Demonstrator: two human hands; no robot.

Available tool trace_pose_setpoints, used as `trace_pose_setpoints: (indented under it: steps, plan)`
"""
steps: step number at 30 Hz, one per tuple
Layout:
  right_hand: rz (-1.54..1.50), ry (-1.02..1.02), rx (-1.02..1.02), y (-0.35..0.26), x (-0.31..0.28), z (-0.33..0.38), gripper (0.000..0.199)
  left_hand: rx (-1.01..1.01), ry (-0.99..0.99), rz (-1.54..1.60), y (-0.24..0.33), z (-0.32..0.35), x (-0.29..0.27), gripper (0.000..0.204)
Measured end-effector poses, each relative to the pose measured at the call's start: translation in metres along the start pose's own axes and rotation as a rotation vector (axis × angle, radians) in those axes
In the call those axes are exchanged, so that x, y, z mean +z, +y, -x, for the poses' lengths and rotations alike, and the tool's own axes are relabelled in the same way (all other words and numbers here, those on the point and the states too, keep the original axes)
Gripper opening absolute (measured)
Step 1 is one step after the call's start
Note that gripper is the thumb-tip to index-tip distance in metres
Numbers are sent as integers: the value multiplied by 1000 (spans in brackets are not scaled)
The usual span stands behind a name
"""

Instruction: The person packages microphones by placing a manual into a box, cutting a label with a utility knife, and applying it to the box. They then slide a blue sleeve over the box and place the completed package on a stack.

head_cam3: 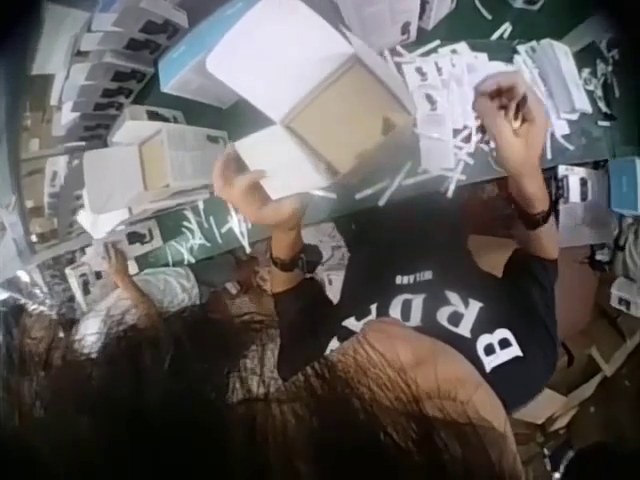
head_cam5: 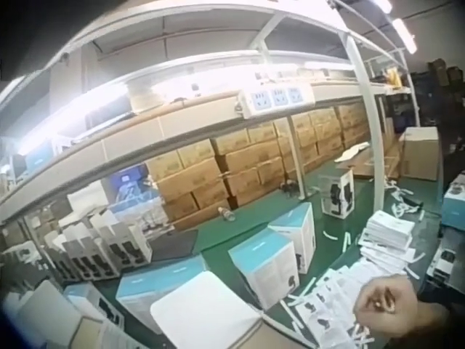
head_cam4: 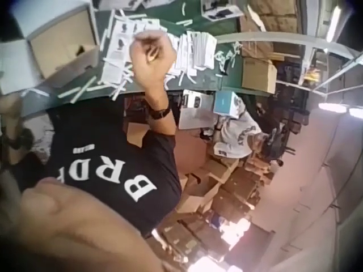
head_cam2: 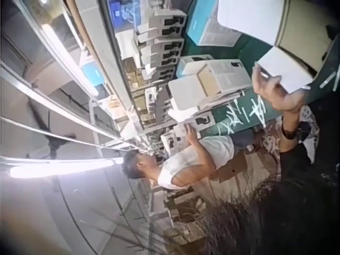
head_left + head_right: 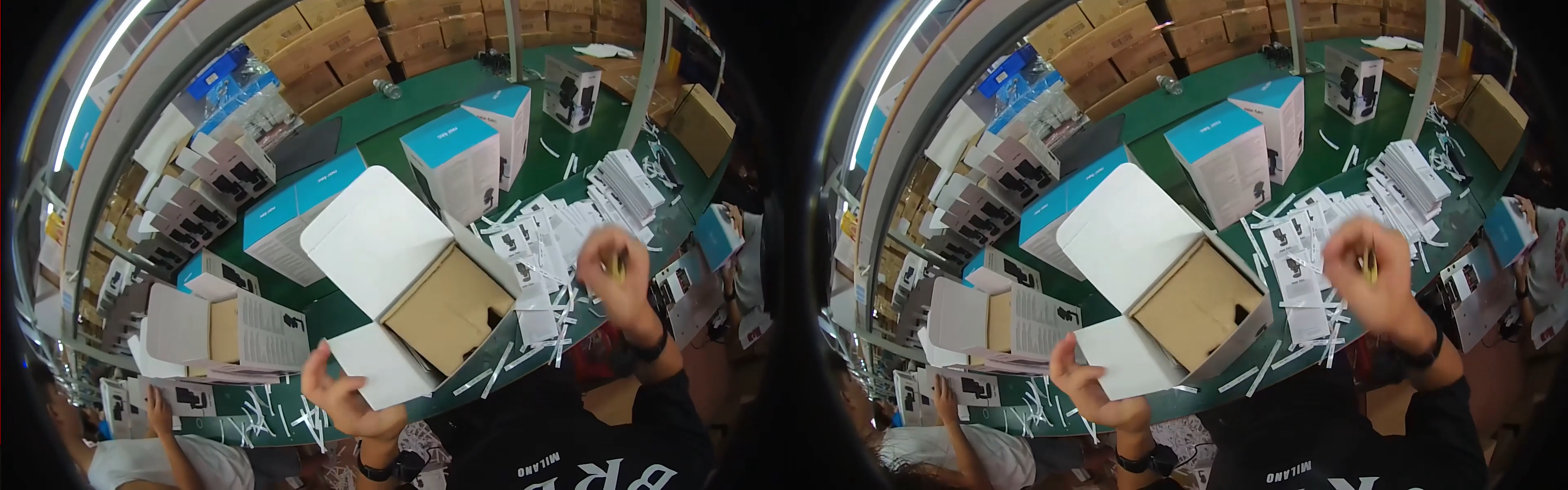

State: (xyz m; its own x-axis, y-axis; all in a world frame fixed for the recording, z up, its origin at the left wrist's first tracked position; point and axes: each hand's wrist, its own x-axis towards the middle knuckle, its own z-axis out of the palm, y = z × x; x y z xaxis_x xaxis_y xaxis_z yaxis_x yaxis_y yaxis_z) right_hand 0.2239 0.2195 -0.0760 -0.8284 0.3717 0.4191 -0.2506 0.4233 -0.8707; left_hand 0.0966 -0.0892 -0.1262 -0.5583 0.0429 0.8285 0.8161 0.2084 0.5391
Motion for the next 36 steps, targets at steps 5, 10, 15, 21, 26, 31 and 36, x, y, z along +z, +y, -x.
trace_pose_setpoints:
  steps: [5, 10, 15, 21, 26, 31, 36]
  plan:
    - [-103, -411, 250, 55, 49, -67, 62, -284, -237, 125, 10, -9, 34, 64]
    - [71, -496, 122, 53, 60, -49, 74, 28, -821, -212, 39, -33, 59, 83]
    - [137, -623, 136, 65, 16, -56, 73, 128, -1078, -549, 23, -21, 91, 93]
    - [366, -796, 104, 67, 4, -99, 52, 227, -1147, -491, 6, -22, 83, 90]
    - [570, -891, -256, 59, 14, -112, 48, 263, -1117, -440, 6, -23, 77, 88]
    - [729, -1017, -163, 47, 21, -120, 49, 242, -1125, -443, 2, -27, 75, 85]
    - [523, -1040, -60, 62, 28, -123, 53, 246, -1149, -445, 2, -31, 76, 84]
